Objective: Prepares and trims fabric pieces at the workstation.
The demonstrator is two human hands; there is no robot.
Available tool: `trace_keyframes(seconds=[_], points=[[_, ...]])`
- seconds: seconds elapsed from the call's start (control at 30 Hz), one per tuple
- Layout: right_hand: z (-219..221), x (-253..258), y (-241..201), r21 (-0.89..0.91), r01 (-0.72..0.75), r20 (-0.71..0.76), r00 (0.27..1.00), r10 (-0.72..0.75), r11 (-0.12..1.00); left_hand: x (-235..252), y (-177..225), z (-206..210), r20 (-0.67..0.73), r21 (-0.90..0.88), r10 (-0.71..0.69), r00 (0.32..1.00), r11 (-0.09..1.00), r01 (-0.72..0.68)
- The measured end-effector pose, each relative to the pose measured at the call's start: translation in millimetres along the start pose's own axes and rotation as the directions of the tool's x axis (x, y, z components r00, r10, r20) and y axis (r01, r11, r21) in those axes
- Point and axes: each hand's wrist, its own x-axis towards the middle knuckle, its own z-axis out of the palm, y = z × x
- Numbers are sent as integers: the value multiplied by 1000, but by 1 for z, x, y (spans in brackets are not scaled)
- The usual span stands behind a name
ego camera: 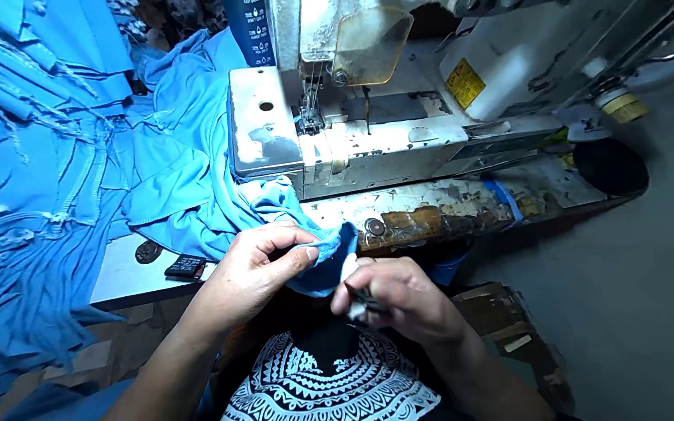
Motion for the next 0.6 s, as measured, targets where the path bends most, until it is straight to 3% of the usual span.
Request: trace_keyframes(seconds=[0.17,0.6], points=[[-2,0,10,242,-215,-142,957,254,946,0,2,0,6,-8,19,1000,1000,-19],[2,1,13,260,-190,-144,962,232,947,-2,0,0,12,8,22,1000,1000,-22]])
